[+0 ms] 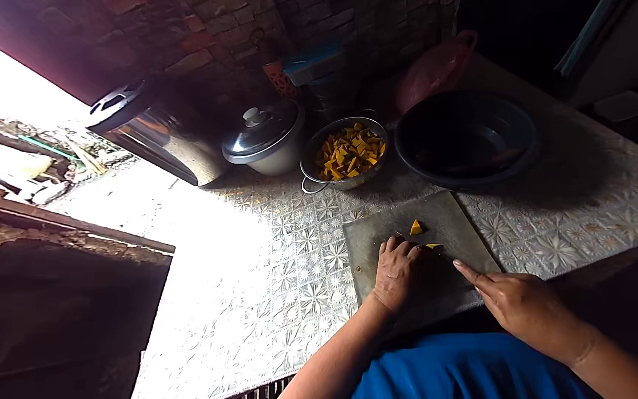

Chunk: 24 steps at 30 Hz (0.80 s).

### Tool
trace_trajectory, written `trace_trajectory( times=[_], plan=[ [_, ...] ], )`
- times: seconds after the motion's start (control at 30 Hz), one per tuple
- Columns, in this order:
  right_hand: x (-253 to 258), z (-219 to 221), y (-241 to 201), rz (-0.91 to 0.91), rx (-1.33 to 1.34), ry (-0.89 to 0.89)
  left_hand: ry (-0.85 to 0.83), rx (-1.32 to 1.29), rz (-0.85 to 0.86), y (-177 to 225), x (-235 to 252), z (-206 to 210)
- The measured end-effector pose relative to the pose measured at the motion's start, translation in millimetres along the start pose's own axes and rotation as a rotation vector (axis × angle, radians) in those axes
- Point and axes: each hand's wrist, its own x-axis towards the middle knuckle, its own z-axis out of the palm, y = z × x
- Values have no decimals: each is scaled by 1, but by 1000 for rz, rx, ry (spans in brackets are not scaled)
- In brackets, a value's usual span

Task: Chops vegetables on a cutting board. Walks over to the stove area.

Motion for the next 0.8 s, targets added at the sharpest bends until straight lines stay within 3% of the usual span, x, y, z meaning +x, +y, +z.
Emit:
trace_trajectory(
  times=[0.27, 0.43, 0.6, 0.7, 0.8],
  plan=[
    [6, -6, -16, -32, -158, -130, 55, -2, 26, -3, -2, 5],
    [20, 2, -15, 78, -88, -311, 102, -13, 25, -2, -3, 8],
    [17, 4, 1, 125, 191, -282, 93, -26, 8, -2, -4, 6],
    [15, 10, -1, 118, 176, -43, 124, -78, -27, -7, 4, -2],
    [18, 7, -3, 159, 110, 51, 32, -142, -108, -13, 23, -11]
  ],
)
